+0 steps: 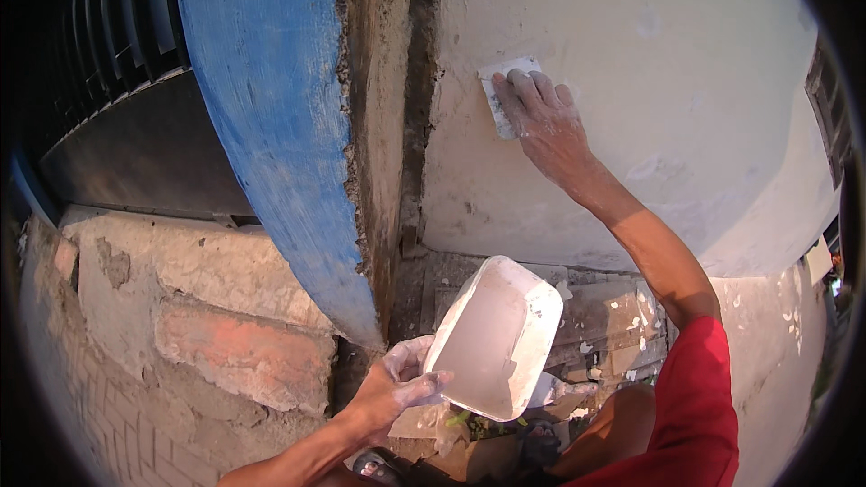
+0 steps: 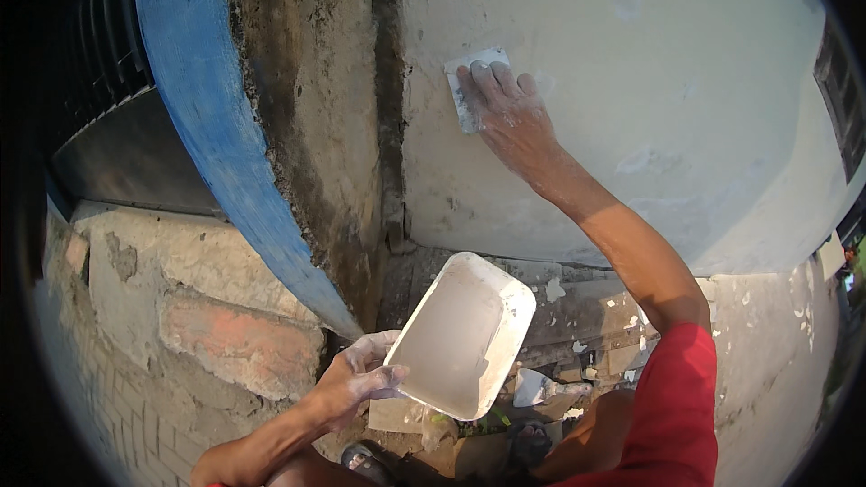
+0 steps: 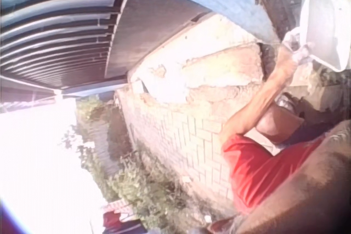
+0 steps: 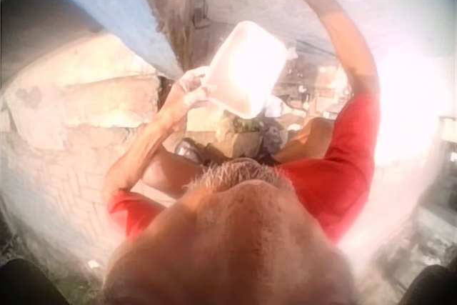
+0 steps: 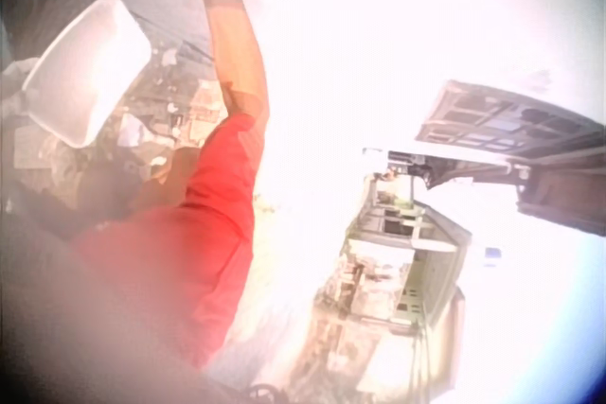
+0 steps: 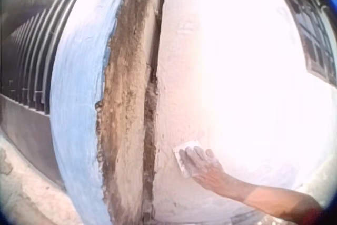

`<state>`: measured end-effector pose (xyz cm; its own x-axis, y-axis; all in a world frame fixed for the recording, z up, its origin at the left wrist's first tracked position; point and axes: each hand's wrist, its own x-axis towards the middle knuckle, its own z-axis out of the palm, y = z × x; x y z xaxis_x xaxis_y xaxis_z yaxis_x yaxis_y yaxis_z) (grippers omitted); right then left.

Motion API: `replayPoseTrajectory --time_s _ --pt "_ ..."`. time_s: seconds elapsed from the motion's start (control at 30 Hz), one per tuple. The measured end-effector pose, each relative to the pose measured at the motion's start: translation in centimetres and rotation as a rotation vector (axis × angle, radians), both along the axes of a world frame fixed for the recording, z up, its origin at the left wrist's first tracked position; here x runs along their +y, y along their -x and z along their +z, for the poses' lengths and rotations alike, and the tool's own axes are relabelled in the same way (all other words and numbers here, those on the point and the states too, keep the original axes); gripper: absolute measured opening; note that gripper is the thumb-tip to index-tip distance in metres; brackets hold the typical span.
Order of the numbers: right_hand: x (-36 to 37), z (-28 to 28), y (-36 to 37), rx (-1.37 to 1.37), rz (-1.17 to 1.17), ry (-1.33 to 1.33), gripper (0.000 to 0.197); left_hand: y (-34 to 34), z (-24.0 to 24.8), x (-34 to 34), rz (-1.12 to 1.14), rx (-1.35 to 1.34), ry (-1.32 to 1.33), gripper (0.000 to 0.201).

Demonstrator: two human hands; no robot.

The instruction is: The person applies white plaster to a damaged exterior wall using two putty knives, scraping and smoothing the material from a small white container over the uneven surface by hand.

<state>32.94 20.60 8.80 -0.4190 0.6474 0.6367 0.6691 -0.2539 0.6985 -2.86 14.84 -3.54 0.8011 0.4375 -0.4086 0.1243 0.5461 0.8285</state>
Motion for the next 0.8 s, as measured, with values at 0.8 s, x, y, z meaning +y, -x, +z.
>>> replayPoseTrajectory --time_s 0.8 --pt "4.1 15.0 -2.1 -0.474 0.114 -0.164 0.051 0.3 -0.2 0.3 -0.066 0.012 0.013 0.072"
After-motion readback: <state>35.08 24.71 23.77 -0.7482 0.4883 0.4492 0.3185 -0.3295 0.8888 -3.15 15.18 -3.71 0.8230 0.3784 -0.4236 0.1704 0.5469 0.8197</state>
